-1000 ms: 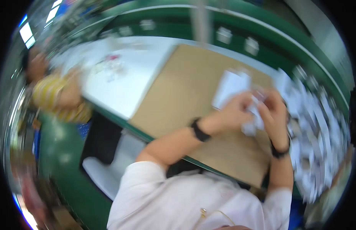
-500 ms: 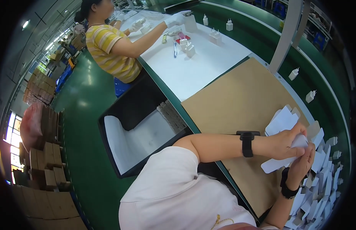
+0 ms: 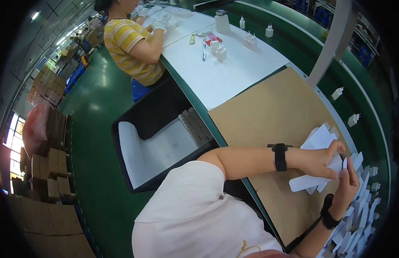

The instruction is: Folding cardboard boxes and inserting small white bottles into them.

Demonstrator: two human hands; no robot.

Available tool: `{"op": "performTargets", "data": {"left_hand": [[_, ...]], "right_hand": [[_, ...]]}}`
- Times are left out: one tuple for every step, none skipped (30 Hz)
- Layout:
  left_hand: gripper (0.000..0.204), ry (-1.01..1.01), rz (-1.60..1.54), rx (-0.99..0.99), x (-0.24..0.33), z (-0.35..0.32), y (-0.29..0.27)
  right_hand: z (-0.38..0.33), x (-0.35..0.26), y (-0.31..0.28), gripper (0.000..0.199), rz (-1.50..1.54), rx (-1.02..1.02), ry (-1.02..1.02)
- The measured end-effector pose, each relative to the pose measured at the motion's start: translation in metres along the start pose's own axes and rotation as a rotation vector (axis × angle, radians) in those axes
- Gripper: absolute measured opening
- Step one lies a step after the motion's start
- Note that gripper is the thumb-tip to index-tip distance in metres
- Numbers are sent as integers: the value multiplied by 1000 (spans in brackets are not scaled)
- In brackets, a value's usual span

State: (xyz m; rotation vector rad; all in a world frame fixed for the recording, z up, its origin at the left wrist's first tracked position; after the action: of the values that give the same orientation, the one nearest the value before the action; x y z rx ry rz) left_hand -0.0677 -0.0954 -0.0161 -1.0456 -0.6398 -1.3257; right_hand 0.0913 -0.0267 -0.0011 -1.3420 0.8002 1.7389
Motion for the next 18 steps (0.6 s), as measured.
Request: {"op": "performTargets", "data": {"left_hand": [[62, 8, -13, -15, 1, 2, 2], [64, -4, 49, -45, 1, 4, 1], [66, -19, 99, -75, 1, 3, 4], [69, 46, 109, 0, -2, -3, 0], [70, -31, 94, -47, 0, -1, -6], [71, -80, 114, -89, -3, 1, -6], [72, -39, 191, -43, -7, -1, -10], [73, 84, 302, 19, -1, -2, -13], [72, 28, 290, 12, 0, -2, -14], [71, -26, 289, -2, 1, 0, -13], [69, -75, 174, -13, -1, -2, -12], [67, -130, 66, -25, -4, -2, -10], [67, -107, 39, -70, 3, 6, -8], [68, -159, -39, -52, 7, 7, -8], [69, -214, -115, -32, 9, 9, -7], [69, -218, -124, -41, 10, 8, -8], [71, -243, -122, -63, 10, 7, -9], [72, -270, -118, -83, 8, 7, -9]], "right_hand": [[-2, -2, -4, 31, -23, 2, 7], [-5, -4, -7, 32, -48, 10, 15], [-6, -7, -3, 33, -87, -23, 7], [-4, -10, 8, 34, -129, -51, 1], [-1, -13, 13, 34, -132, -29, -2], [2, -13, 11, 33, -113, -102, 24], [4, -19, 21, 32, -82, -99, 46], [5, -19, 19, 30, -85, -110, 63], [5, -18, 19, 26, -114, -131, 63], [3, -21, 20, 24, -86, -144, 17], [2, -17, 19, 24, -117, -203, 17], [-2, -20, 23, 25, -46, -248, 28], [-1, -22, 24, 27, 92, -302, -58], [-3, -26, 24, 27, 61, -348, -57], [-4, -26, 20, 26, 43, -322, -51], [-4, -25, 19, 25, 35, -316, -44], [-6, -31, 16, 25, 34, -308, -36], [-8, -39, 8, 25, -73, -223, 54]]}}
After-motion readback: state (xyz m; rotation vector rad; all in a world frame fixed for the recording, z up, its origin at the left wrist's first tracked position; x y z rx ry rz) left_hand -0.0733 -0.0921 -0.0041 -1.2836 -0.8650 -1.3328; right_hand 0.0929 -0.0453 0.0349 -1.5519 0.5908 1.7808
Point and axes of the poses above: each hand's wrist, its own z-axis towards the middle knuckle, its own y-axis out of the palm, x = y × z, the point moved 3 cm from there along z, towards the middle knuckle, and after that the axes turned 10 degrees about z, right-handed, at the moved point
